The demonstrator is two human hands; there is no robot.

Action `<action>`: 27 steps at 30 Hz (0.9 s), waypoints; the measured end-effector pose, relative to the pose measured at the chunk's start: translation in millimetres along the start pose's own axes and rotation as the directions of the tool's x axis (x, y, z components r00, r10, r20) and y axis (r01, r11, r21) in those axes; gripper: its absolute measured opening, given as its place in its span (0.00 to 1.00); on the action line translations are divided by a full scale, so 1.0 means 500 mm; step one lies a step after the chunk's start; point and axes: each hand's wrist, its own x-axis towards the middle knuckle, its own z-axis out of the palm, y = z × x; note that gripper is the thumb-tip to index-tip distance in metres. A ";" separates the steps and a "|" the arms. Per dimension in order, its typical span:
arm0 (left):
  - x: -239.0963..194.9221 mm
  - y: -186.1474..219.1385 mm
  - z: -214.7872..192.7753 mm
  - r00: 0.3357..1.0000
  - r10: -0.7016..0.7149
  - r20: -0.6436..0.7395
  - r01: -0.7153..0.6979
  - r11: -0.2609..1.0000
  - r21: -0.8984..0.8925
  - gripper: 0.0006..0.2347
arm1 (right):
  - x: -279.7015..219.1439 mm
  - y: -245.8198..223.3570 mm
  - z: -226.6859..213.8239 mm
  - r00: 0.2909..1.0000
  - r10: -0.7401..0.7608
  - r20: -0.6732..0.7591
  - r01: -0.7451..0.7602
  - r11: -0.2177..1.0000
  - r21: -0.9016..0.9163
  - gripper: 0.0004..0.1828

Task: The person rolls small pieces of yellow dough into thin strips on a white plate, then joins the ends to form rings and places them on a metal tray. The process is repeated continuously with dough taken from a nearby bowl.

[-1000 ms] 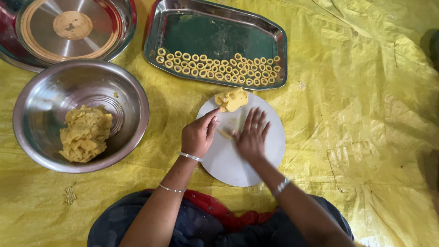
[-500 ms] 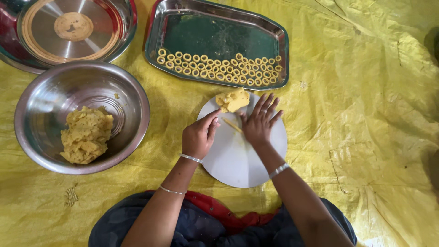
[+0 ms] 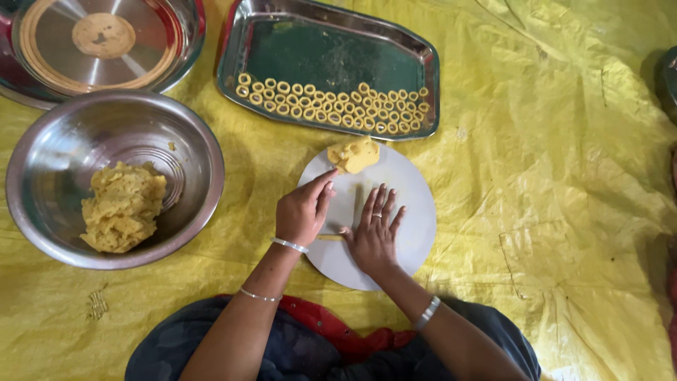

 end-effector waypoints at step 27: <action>-0.019 0.019 -0.013 0.962 0.225 0.153 -0.225 0.974 -0.020 0.28 | 0.040 0.023 0.036 0.976 0.151 -0.158 -0.152 0.988 0.006 0.57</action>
